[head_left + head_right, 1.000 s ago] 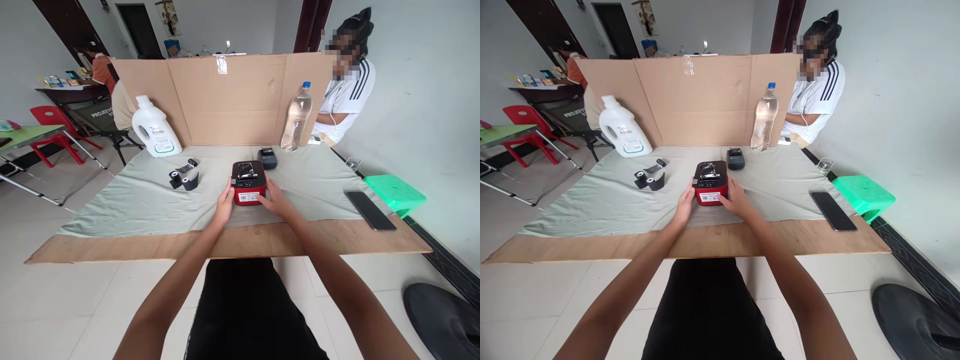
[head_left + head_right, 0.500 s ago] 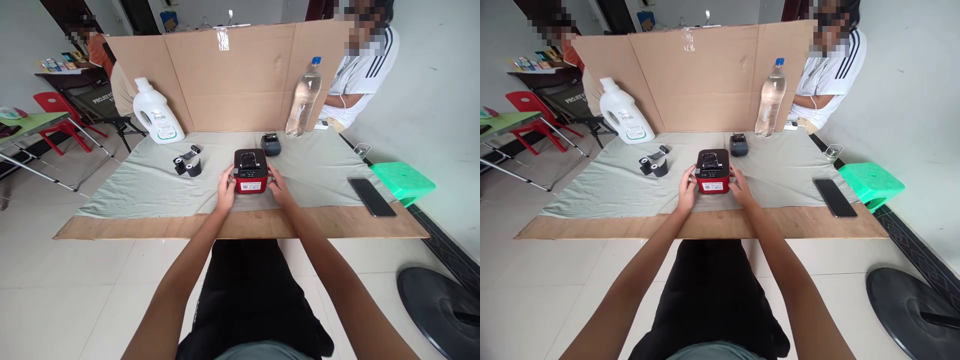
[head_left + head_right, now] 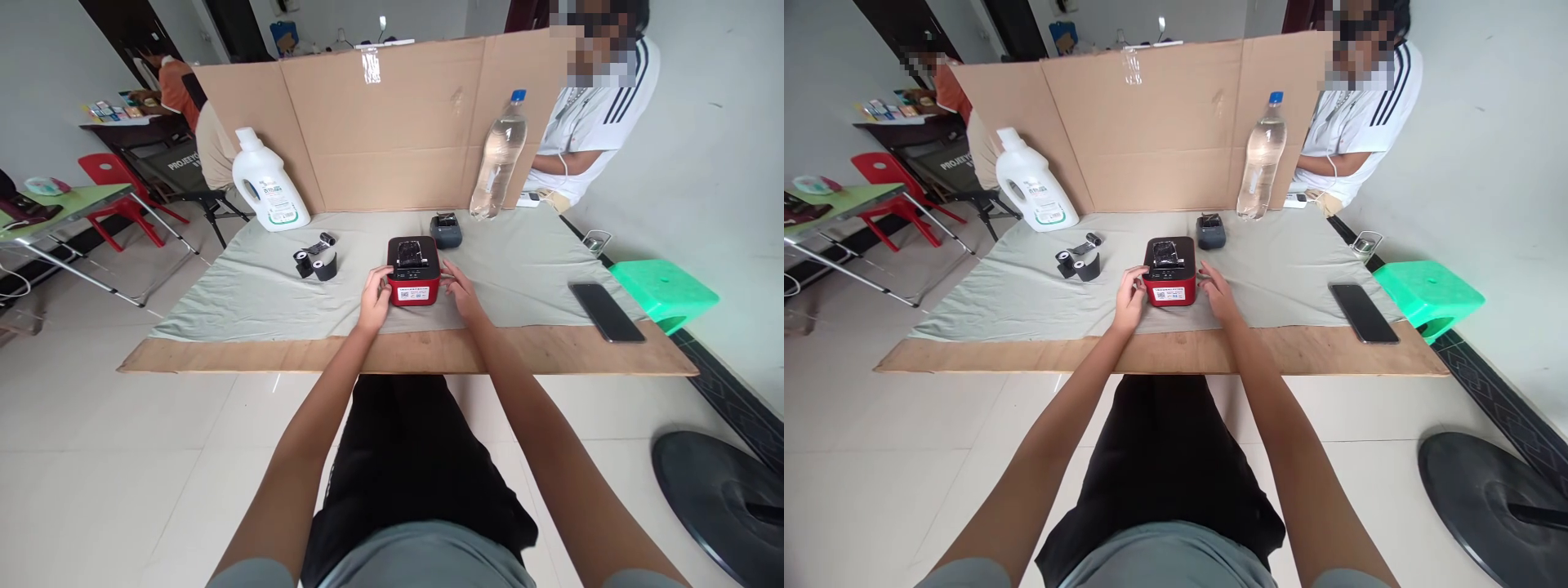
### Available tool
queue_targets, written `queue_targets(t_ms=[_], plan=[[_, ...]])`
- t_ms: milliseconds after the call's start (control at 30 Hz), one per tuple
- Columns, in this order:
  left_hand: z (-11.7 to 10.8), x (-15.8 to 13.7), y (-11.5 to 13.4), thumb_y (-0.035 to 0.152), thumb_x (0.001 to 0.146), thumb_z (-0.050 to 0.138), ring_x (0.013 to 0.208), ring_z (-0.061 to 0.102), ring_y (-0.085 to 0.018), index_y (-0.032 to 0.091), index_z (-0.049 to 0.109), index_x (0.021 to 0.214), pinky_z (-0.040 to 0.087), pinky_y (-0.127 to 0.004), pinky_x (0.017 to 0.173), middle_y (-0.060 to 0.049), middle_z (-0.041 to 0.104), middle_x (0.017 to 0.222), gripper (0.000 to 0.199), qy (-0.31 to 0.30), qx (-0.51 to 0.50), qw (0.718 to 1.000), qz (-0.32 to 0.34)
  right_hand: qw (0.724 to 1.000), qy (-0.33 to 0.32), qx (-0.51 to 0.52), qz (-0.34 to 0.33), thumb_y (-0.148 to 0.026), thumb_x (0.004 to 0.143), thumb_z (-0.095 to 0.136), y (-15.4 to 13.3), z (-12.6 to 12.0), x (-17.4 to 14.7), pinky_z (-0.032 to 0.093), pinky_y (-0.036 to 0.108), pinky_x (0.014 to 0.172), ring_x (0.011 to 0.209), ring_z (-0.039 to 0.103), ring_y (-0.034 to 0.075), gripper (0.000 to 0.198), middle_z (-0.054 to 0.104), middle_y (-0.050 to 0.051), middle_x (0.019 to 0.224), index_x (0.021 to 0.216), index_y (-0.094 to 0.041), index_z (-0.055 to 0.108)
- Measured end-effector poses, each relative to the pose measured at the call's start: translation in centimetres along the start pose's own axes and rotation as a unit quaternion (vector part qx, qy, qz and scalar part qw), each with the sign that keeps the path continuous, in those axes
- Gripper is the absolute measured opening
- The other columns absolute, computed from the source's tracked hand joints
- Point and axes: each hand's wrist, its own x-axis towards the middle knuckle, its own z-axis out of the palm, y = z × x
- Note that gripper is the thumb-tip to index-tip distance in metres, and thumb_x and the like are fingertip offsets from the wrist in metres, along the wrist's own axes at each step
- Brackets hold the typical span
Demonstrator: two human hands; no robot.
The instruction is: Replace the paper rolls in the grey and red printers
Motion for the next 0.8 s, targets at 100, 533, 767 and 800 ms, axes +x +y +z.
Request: queue_targets(t_ms=[100,533,767,800], plan=[[0.0,0.0,-0.2,0.053,0.104,0.048,0.097,0.062,-0.021,0.022,0.065,0.126,0.053,-0.038,0.090,-0.013,0.062,0.133,0.042,0.006,-0.007,1.000,0.007,1.000,0.000,0.003,0.000,-0.032,0.080,0.051,0.2,-0.1,0.2,0.057,0.045,0.086,0.097,0.066,0.025,0.065,0.065,0.010,0.135,0.145,-0.026,0.060],[-0.2,0.0,-1.2,0.044,0.101,0.054,0.107,0.061,-0.022,0.023,0.067,0.131,0.051,-0.040,0.098,-0.013,0.054,0.140,0.039,0.014,0.001,1.000,-0.027,1.000,-0.003,0.003,0.009,-0.034,0.081,0.051,0.3,0.0,0.2,0.055,0.044,0.087,0.090,0.065,0.023,0.058,0.068,0.008,0.122,0.136,-0.025,0.064],[-0.1,0.1,-1.1,0.046,0.101,0.054,0.090,0.058,-0.018,0.022,0.066,0.131,0.053,-0.037,0.091,-0.013,0.059,0.131,0.040,0.016,0.000,1.000,-0.022,1.000,0.003,0.007,0.023,-0.036,0.079,0.051,0.2,-0.1,0.2,0.055,0.042,0.084,0.086,0.064,0.022,0.056,0.068,0.007,0.116,0.132,-0.025,0.064],[-0.1,0.1,-1.0,0.045,0.101,0.054,0.089,0.058,-0.018,0.023,0.066,0.132,0.053,-0.037,0.090,-0.012,0.059,0.130,0.040,0.014,-0.001,1.000,-0.025,1.000,0.003,0.008,0.023,-0.035,0.079,0.051,0.2,-0.1,0.2,0.055,0.042,0.084,0.086,0.064,0.021,0.056,0.068,0.007,0.115,0.131,-0.025,0.065]])
